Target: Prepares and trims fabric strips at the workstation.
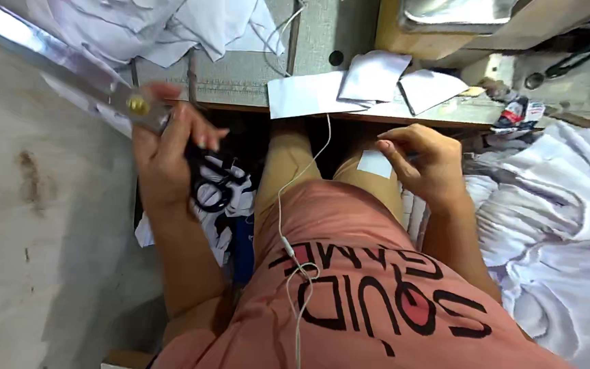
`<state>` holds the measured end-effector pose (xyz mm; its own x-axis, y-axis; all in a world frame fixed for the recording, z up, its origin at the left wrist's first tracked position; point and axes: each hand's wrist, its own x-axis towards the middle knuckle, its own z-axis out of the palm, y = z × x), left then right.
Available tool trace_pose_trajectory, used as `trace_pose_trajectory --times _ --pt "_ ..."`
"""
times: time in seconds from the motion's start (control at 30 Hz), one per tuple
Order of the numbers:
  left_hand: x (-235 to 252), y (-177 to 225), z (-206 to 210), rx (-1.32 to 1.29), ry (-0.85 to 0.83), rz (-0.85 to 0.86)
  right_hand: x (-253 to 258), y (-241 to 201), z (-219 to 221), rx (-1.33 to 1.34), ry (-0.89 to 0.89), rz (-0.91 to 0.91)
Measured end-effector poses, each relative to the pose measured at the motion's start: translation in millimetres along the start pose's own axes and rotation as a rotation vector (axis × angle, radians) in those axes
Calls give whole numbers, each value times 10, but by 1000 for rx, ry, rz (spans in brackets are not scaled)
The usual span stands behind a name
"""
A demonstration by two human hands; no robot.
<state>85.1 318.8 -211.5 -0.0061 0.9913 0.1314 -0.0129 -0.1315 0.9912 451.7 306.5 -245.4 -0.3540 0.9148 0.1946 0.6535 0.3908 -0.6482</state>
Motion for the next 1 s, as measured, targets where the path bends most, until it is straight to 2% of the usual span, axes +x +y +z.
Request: trace_pose_trajectory --times 0.07,0.13,0.2,0.27,0.33,0.4,0.47,0.5,0.53,0.6,0.67,0.7,0.73,0.83,0.93,1.0 --pt "-422 -135 -349 291 110 -199 -140 299 100 -101 -260 379" --pt "-840 -378 -525 566 158 -499 -225 551 309 -120 -442 721" --pt "-1158 -655 -524 704 109 -812 -338 739 555 -141 -479 862" --pt "-1467 -910 -480 755 64 -977 -442 880 737 -189 -409 832" --pt "-1737 -1082 -430 804 38 -1048 -424 938 752 -188 -401 829" --pt "-1882 -1186 -389 873 -11 -1116 -358 885 577 -111 -456 851" --pt "-1983 -1314 -390 908 -85 -1224 -329 694 250 7 -374 774" --pt "-2076 -1417 -417 909 -83 -1243 -311 550 63 46 -271 696" --pt "-2246 -1582 -474 932 -30 -1191 -290 415 -92 51 -131 605" --pt "-2325 -1668 -487 932 22 -1135 -187 265 -260 -51 226 423" --pt "-2270 -1659 -467 952 24 -1119 3 334 -251 -205 533 268" --pt "-2213 -1620 -433 973 12 -1115 104 403 -224 -250 580 235" --pt "-2145 -1566 -385 990 -8 -1116 190 462 -187 -258 541 238" --pt "-2102 -1538 -275 1034 -49 -1083 348 622 14 -281 276 301" --pt "-2109 -1595 -226 1106 -53 -1091 409 895 219 -376 376 172" --pt "-2142 -1616 -229 1108 -23 -1093 475 965 153 -305 395 182"
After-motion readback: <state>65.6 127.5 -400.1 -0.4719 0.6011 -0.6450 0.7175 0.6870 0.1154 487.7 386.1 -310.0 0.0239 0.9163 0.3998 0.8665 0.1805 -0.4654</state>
